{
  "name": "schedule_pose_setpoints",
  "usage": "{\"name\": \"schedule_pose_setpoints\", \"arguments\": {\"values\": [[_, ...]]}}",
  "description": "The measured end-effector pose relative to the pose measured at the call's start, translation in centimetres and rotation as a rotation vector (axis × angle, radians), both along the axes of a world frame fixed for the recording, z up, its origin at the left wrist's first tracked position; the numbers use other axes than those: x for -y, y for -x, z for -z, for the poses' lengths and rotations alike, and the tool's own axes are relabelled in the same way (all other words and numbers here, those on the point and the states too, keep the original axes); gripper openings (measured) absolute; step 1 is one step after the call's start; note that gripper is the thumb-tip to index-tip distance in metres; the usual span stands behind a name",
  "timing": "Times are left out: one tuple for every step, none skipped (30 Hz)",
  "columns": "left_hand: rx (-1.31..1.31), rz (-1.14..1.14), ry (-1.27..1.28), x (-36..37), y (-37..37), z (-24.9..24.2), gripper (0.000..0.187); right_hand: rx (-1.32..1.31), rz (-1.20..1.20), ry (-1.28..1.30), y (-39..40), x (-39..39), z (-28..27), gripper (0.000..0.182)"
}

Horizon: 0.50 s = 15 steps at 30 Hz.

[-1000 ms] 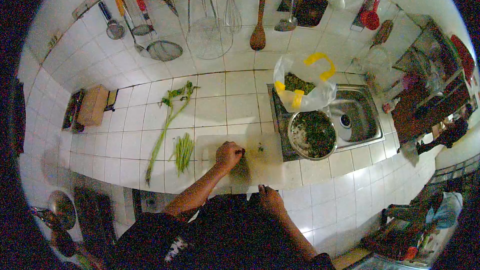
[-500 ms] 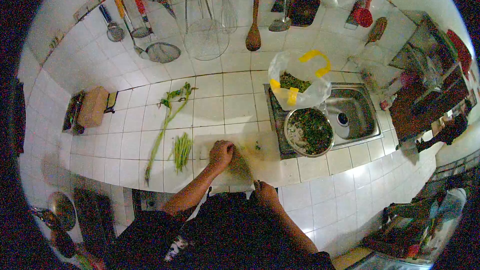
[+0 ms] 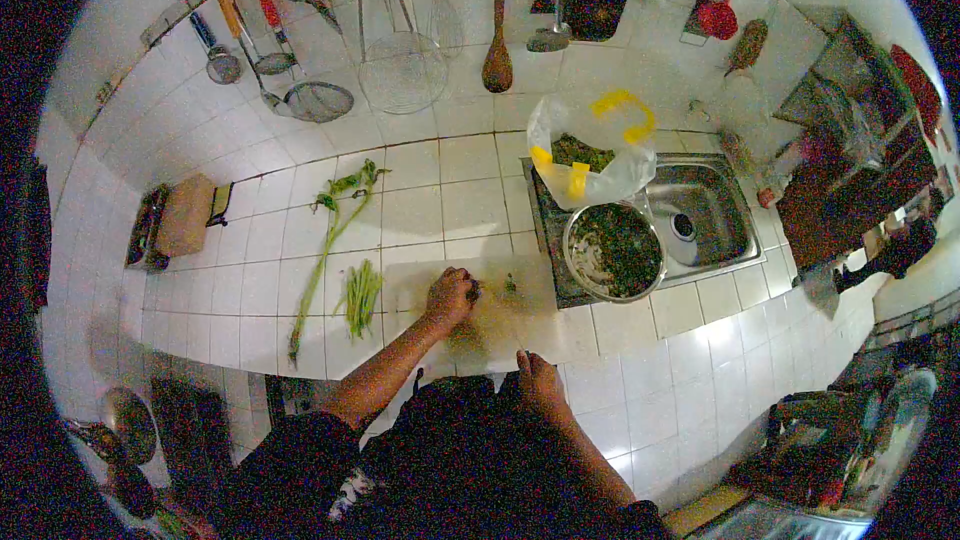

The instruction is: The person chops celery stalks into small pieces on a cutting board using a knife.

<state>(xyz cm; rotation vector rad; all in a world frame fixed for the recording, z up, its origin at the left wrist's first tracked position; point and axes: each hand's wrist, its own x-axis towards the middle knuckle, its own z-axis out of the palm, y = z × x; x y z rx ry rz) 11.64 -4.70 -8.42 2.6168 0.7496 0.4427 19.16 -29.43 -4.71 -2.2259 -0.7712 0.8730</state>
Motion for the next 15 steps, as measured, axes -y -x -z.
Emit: {"name": "schedule_pose_setpoints", "arguments": {"values": [[0.014,0.020,-0.026,-0.1,0.0,0.3,0.012,-0.010,0.000,0.043,-0.1,0.0,0.1,0.055],[0.029,0.040,-0.053,-0.3,-0.1,0.5,0.012,-0.011,0.003,0.044,0.0,0.1,0.1,0.055],[0.029,0.043,-0.053,-0.4,-0.1,0.3,0.012,-0.007,0.011,0.048,0.0,0.2,0.1,0.055],[0.044,0.046,0.010,-0.6,-0.2,0.2,0.011,-0.002,0.017,0.052,0.0,0.2,0.1,0.055],[0.059,0.049,0.074,-0.8,-0.3,0.1,0.011,-0.001,0.018,0.053,0.0,0.3,0.5,0.055],[0.059,0.049,0.076,-0.8,-0.3,-0.2,0.011,-0.008,0.008,0.053,0.0,0.4,0.8,0.055],[0.003,0.043,0.069,-0.9,-0.3,-0.4,0.011,-0.015,-0.002,0.054,0.0,0.5,1.1,0.055],[-0.052,0.036,0.063,-0.8,-0.3,-0.7,0.012,-0.016,-0.004,0.058,0.0,0.6,1.3,0.055],[-0.053,0.034,0.066,-0.8,-0.3,-0.5,0.012,-0.021,-0.024,0.086,0.0,0.5,1.0,0.055],[-0.047,0.015,0.094,-0.8,-0.4,-0.4,0.013,-0.026,-0.044,0.113,0.1,0.4,0.8,0.056],[-0.041,-0.003,0.122,-0.9,-0.4,-0.3,0.015,-0.026,-0.045,0.114,0.2,0.3,0.8,0.056],[-0.041,-0.004,0.123,-0.9,-0.5,0.0,0.015,-0.010,-0.062,0.138,0.2,0.3,0.7,0.056],[-0.037,-0.015,0.110,-1.0,-0.5,0.3,0.014,0.004,-0.079,0.162,0.3,0.2,0.7,0.056],[-0.033,-0.026,0.098,-1.0,-0.5,0.7,0.013,0.003,-0.079,0.165,0.4,0.1,0.7,0.056],[-0.034,-0.027,0.101,-1.0,-0.4,0.7,0.013,-0.006,-0.087,0.185,0.3,0.0,0.4,0.056]]}}
